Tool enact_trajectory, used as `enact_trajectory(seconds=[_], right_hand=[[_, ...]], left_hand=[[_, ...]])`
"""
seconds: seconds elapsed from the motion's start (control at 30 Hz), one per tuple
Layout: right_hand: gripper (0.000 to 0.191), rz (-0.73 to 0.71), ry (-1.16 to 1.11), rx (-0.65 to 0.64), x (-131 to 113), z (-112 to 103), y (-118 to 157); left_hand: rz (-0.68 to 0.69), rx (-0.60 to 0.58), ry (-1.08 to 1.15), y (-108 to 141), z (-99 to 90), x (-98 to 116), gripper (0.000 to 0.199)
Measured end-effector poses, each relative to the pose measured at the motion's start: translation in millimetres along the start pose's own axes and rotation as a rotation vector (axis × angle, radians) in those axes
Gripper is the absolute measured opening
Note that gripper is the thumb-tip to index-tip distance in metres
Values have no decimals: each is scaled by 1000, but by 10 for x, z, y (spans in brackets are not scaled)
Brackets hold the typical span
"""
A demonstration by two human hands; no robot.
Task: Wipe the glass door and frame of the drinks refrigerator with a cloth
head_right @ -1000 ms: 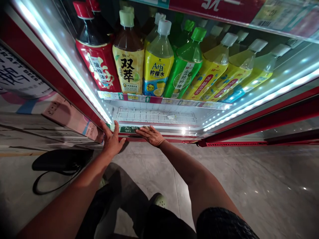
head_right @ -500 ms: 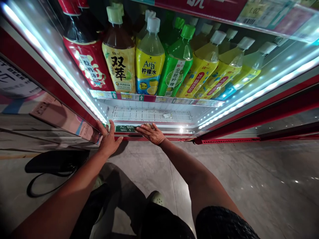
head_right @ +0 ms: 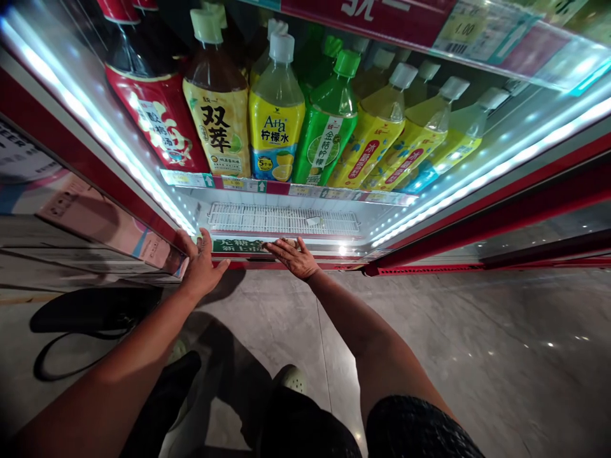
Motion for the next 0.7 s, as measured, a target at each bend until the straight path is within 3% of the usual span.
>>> enact_trajectory(seconds=[0.2, 0.33, 0.4, 0.53, 0.6, 0.7], right_hand=[[71, -51, -24, 8, 64, 5, 192], [69, 79, -7, 33, 55, -130, 197], [64, 253, -66, 121, 60, -213, 261], [39, 729, -450, 534, 155, -214, 624], [38, 815, -536, 641, 143, -106, 690], [35, 800, -566, 669, 131, 45, 537]], left_hand=[[8, -8, 34, -5, 3, -4, 107], [8, 6, 42, -6, -1, 2, 106], [0, 3, 50, -7, 0, 17, 106], [-18, -5, 73, -3, -8, 52, 107], [-26, 1, 83, 0, -13, 63, 107], [-30, 7, 104, 1, -1, 73, 108]])
Point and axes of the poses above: each hand's wrist, its own y-axis away from the middle knuckle, its own z-axis out of the palm, x = y × z, the point moved 7 cm from there along -y, towards the middle knuckle, and after that the axes turned 7 degrees about -x, right-handed, at the moved point
